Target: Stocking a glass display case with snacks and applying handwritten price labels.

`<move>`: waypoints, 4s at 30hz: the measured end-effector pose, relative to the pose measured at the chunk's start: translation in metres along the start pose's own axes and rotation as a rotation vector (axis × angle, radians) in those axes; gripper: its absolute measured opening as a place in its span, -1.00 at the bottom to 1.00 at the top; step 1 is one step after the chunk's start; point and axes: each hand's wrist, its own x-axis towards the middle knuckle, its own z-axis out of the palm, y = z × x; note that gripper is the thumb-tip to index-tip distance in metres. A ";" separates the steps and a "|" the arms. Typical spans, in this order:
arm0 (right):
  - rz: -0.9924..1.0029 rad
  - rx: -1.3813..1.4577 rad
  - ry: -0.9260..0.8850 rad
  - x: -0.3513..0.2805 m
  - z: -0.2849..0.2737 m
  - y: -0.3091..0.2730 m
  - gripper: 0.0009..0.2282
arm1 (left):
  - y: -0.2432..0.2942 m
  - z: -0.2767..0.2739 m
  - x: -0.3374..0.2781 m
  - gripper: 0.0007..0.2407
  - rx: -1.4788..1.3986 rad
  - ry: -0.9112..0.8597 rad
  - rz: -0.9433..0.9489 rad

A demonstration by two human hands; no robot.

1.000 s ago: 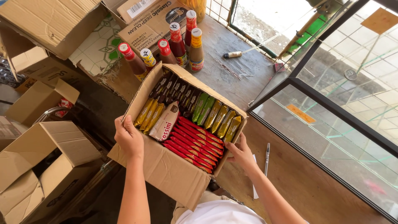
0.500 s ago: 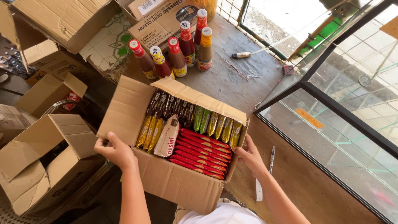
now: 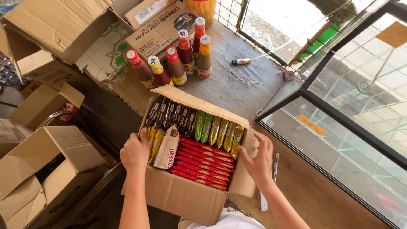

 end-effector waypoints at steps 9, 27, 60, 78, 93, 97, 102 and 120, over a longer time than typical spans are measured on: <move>-0.370 0.184 -0.119 0.087 0.023 -0.046 -0.48 | -0.005 0.002 0.001 -0.54 -0.007 0.040 0.050; -0.229 -0.354 -0.229 0.118 0.046 -0.036 -0.47 | -0.046 0.031 0.000 -0.58 -0.144 0.177 0.191; 0.069 -0.266 -0.429 0.113 0.070 0.010 -0.80 | 0.031 0.006 0.068 -0.52 -0.034 0.013 0.076; 0.329 0.278 0.004 0.033 -0.031 0.052 -0.84 | 0.038 0.000 0.027 -0.82 -0.366 0.436 0.606; 0.810 0.120 -0.331 -0.090 -0.041 0.087 -0.69 | 0.167 -0.007 -0.201 -0.87 -0.858 -0.257 1.070; 0.825 0.161 -0.298 -0.115 -0.033 0.113 -0.69 | 0.190 0.005 -0.248 -0.85 -0.838 -0.390 1.063; 0.871 0.849 -0.193 -0.125 -0.084 0.115 -0.63 | 0.209 0.034 -0.268 -0.70 -1.008 -0.801 0.574; 0.426 0.705 -0.327 -0.110 -0.164 0.034 -0.73 | 0.205 0.056 -0.259 -0.85 -1.161 -1.395 0.068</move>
